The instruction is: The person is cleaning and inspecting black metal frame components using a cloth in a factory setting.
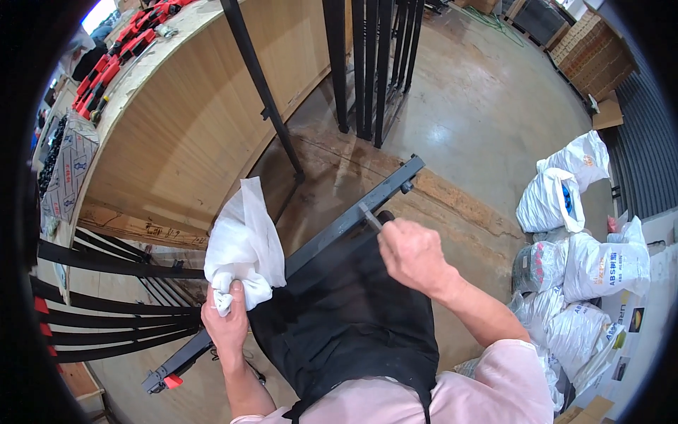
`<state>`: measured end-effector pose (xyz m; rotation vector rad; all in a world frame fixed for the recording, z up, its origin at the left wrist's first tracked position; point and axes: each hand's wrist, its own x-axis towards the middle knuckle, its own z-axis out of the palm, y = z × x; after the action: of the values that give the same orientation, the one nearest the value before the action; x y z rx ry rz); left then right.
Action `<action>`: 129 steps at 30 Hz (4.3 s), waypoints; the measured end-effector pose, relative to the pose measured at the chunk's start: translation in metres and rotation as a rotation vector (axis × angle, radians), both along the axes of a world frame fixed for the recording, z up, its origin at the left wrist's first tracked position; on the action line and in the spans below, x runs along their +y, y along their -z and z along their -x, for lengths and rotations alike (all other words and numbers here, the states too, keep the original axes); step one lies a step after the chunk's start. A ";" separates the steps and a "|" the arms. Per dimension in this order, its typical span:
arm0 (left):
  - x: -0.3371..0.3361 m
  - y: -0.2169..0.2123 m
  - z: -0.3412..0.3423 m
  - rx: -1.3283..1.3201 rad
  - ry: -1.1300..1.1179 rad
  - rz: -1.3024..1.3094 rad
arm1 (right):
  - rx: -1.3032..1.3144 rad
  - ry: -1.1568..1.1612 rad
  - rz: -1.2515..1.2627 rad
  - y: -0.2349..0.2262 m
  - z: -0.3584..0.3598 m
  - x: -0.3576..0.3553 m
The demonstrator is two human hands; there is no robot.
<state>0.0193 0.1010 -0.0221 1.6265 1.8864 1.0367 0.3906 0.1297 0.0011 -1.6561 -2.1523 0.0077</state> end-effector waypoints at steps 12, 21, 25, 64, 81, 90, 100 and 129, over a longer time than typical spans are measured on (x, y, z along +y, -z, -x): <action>0.001 0.004 -0.005 0.021 -0.004 -0.008 | 0.010 0.043 0.008 0.011 -0.015 0.001; -0.001 -0.003 -0.002 0.026 -0.010 0.075 | 0.063 -0.049 -0.005 0.006 0.004 0.003; -0.004 -0.005 -0.003 -0.001 0.000 0.058 | 0.028 0.111 -0.050 0.008 -0.017 0.009; 0.000 -0.017 -0.003 0.202 -0.126 0.167 | 1.102 -0.575 0.616 -0.184 0.183 0.205; -0.018 -0.026 0.003 -0.231 0.034 0.132 | 0.203 -0.620 0.060 -0.050 0.152 0.100; -0.023 -0.073 0.040 0.587 0.438 0.771 | 0.747 0.320 0.162 -0.117 -0.103 0.043; -0.074 -0.110 0.033 0.352 0.308 1.036 | 0.637 0.994 0.744 -0.111 -0.206 -0.213; -0.412 -0.322 0.095 0.127 0.087 0.245 | 0.573 -0.745 1.996 -0.428 0.535 -0.372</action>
<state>-0.0759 -0.3109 0.3002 1.6456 1.9183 0.6512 -0.1444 -0.2421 0.4287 -0.7472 -1.7387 3.0145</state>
